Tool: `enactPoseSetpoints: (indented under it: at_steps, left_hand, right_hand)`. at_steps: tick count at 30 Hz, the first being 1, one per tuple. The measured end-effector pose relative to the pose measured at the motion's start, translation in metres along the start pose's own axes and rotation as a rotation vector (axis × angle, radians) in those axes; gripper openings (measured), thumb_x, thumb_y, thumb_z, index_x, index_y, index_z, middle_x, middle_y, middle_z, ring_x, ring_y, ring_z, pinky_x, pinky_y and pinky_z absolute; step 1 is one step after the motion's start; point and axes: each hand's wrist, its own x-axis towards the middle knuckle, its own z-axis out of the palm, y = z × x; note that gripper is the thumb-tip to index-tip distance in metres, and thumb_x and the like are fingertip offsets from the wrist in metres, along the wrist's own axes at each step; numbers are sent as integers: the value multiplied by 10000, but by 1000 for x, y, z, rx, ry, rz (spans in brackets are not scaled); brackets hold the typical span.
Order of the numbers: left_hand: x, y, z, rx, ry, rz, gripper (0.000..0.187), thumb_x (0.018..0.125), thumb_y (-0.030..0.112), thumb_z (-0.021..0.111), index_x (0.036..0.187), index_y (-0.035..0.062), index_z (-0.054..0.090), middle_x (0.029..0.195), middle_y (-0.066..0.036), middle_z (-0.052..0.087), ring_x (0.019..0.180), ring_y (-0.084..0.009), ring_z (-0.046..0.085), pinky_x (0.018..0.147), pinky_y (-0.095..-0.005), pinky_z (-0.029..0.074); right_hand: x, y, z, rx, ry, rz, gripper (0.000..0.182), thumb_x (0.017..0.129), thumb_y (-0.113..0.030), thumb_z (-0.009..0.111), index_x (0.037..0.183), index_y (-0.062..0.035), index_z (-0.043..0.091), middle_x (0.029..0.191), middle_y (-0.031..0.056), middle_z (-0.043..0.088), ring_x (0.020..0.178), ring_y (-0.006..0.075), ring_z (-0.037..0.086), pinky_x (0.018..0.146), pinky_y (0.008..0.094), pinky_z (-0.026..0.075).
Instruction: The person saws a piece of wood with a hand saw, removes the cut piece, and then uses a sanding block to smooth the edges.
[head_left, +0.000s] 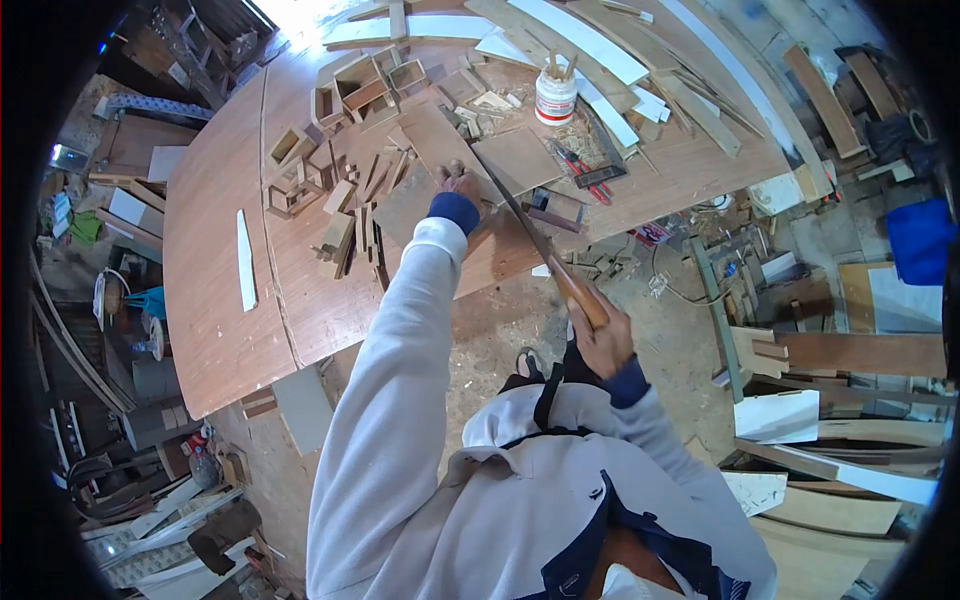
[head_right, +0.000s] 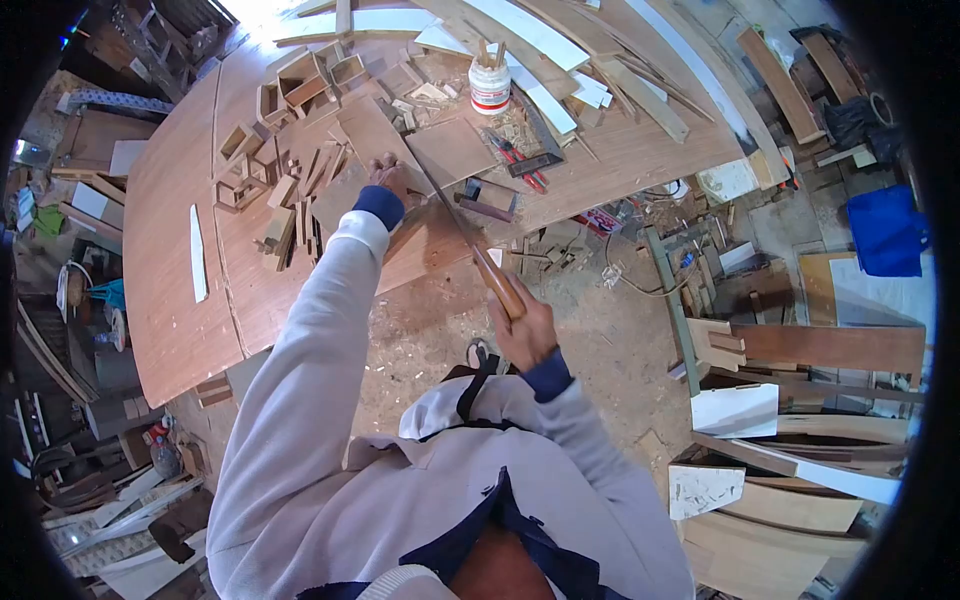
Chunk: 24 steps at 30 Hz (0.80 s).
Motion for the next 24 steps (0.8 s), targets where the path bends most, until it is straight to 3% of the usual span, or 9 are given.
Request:
enactPoseSetpoints:
  at_steps: [5,7,10,13,17,19,20,22,24]
  left_hand:
    - [3,2,-4,104,45,43,586,676,240,711,1174,-33,567,1344,-214,435,1283,-455,332,1076,-459,318]
    - [-7,8,-13,154,28,41,577,684,267,703,1156,-39,579,1321,-214,458,1247,-450,358,1064,-426,325]
    - [3,1,-4,75,36,28,732,604,419,821,1135,-33,597,1311,-219,435,1199,-446,394,1050,-464,346]
    - [2,-1,-5,34,-25,20,672,636,321,773,1176,-30,580,1389,-205,408,1279,-481,324,1089,-447,306]
    - [4,-2,8,16,12,-20,692,618,330,792,1176,-26,588,1394,-208,396,1280,-486,316,1098,-450,302]
    - [9,-3,7,89,34,14,689,628,331,789,1181,-28,586,1396,-213,387,1275,-489,316,1100,-467,300]
    - [7,-3,7,84,25,8,689,628,331,789,1181,-28,586,1396,-213,387,1275,-489,316,1100,-467,300]
    - [8,-2,7,219,17,51,833,607,534,776,1171,-46,575,1310,-224,448,1219,-413,393,1064,-407,281]
    - [8,-5,5,167,27,59,837,607,537,774,1174,-44,573,1319,-225,444,1232,-415,381,1068,-413,279]
  right_hand:
    - [-26,29,7,-10,57,-51,366,884,-127,610,1208,32,549,818,198,631,621,237,619,611,299,505]
    - [-52,34,-7,-185,102,-351,373,884,-147,613,1206,30,550,843,222,635,655,285,651,601,320,511]
    - [-64,24,-17,-79,74,-171,375,880,-165,615,1205,15,561,937,225,655,748,327,678,618,338,533]
    - [-15,14,2,-81,-44,17,364,878,-152,603,1208,-2,570,1054,206,656,840,330,685,658,342,552]
    - [-19,41,19,-46,50,-20,374,874,-152,605,1216,-6,565,1015,199,666,802,342,683,654,346,553]
    - [-42,59,6,-202,108,-346,399,869,-167,620,1221,8,551,911,226,659,746,353,678,634,344,538]
    - [-53,53,1,-203,98,-341,399,869,-167,620,1221,8,551,911,226,659,746,353,678,634,344,538]
    - [-65,32,-14,-33,52,-130,425,861,-184,639,1221,20,546,937,240,652,767,362,676,653,342,537]
    - [-35,31,-3,-96,28,-99,424,862,-180,634,1224,22,545,993,240,647,812,358,676,680,340,542]
